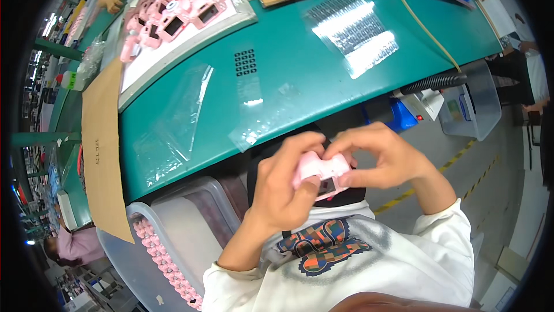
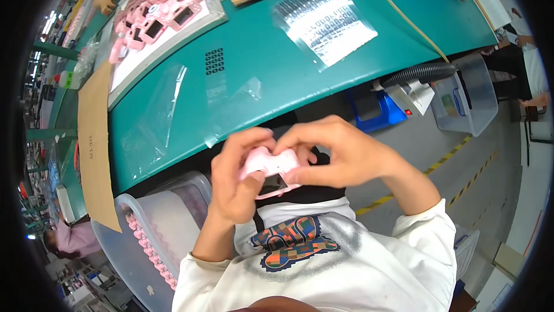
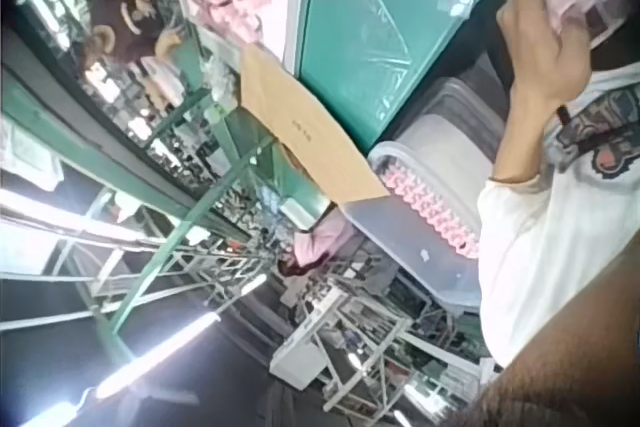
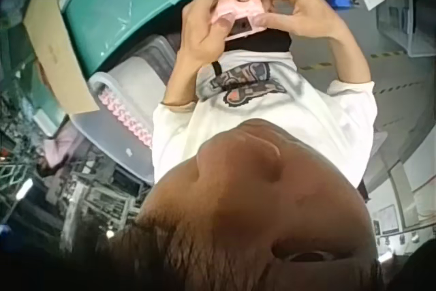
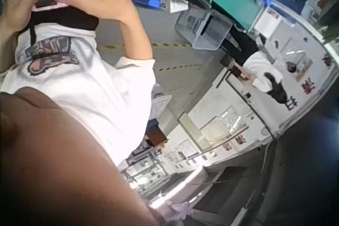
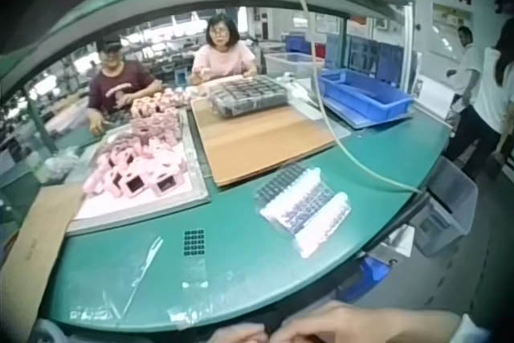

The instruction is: Manually assembling various components of a pink toy camera, including the shell, buttons, and internal parts.

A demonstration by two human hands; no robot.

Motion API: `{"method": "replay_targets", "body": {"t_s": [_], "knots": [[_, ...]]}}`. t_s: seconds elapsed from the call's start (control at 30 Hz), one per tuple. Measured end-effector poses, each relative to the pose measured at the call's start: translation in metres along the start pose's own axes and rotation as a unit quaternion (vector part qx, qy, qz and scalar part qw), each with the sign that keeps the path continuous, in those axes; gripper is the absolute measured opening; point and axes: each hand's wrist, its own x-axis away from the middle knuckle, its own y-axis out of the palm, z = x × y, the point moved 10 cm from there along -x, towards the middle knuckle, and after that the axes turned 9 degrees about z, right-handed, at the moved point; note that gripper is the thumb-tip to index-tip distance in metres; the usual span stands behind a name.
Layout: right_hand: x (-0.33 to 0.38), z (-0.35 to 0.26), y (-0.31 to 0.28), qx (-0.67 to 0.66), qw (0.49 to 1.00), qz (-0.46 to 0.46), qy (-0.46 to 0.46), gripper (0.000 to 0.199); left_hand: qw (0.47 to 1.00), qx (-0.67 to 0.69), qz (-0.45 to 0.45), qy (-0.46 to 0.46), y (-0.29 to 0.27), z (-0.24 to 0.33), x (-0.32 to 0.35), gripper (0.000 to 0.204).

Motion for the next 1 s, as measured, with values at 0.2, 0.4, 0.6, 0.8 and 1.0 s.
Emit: {"method": "replay_targets", "body": {"t_s": [0.2,0.4,0.6,0.8,1.0], "knots": [[-0.105,-0.012,-0.021,-0.031,0.998,0.045,-0.043,0.027,0.952,0.154,0.244,0.099,-0.092,0.003,0.001,0.057],[-0.253,-0.009,-0.03,0.252,0.95,0.067,-0.174,0.027,0.952,0.068,0.286,0.084,-0.12,-0.009,0.039,0.044],[-0.314,0.008,-0.036,0.396,0.897,-0.002,-0.195,0.032,0.968,0.063,0.243,0.032,-0.117,-0.025,0.049,0.028],[-0.35,0.027,0.009,0.464,0.828,0.079,-0.304,0.028,0.962,0.09,0.256,-0.017,-0.129,-0.036,0.056,0.023],[-0.359,0.028,-0.015,0.505,0.821,0.126,-0.236,0.03,0.971,0.065,0.227,-0.028,-0.111,-0.047,0.052,0.02]]}}
